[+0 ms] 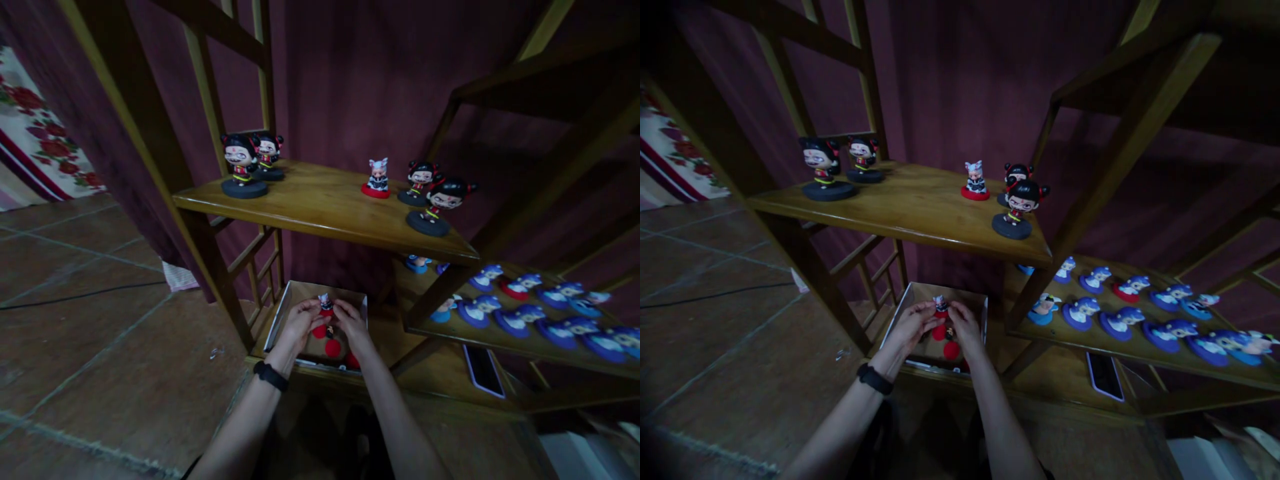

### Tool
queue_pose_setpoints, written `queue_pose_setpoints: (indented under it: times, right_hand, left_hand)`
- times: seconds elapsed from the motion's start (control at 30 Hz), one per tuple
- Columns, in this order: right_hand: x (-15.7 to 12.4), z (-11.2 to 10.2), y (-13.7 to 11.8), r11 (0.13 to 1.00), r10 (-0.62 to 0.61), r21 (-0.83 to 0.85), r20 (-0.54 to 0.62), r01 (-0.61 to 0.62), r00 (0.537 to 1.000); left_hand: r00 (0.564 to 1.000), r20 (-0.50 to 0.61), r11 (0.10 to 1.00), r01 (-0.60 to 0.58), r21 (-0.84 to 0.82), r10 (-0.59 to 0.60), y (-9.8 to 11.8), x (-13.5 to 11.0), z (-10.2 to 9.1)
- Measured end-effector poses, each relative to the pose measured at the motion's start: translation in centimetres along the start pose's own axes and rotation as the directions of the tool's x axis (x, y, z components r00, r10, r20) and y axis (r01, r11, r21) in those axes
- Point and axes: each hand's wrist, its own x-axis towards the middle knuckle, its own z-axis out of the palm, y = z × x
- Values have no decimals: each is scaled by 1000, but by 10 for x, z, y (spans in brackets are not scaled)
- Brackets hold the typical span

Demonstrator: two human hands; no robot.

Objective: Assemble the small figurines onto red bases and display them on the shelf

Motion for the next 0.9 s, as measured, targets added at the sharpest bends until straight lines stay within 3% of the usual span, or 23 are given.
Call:
queue_pose_setpoints:
  times: [0.1,0.2,0.67,0.9]
  right_hand:
    - [-4,-1,-4,977,99,182,68,-110,993]
    - [-6,-2,-9,952,140,257,126,-169,982]
    - [-1,-8,-8,962,142,204,185,-180,972]
    - [-1,-8,-1,956,166,219,151,-196,975]
  left_hand:
    - [999,31,999,37,-24,-36,1,0,-3]
    - [996,46,997,72,-41,-70,2,-1,-4]
    - [995,29,995,95,-29,-94,2,-3,2]
    - [998,-8,998,67,-2,-67,-4,-1,2]
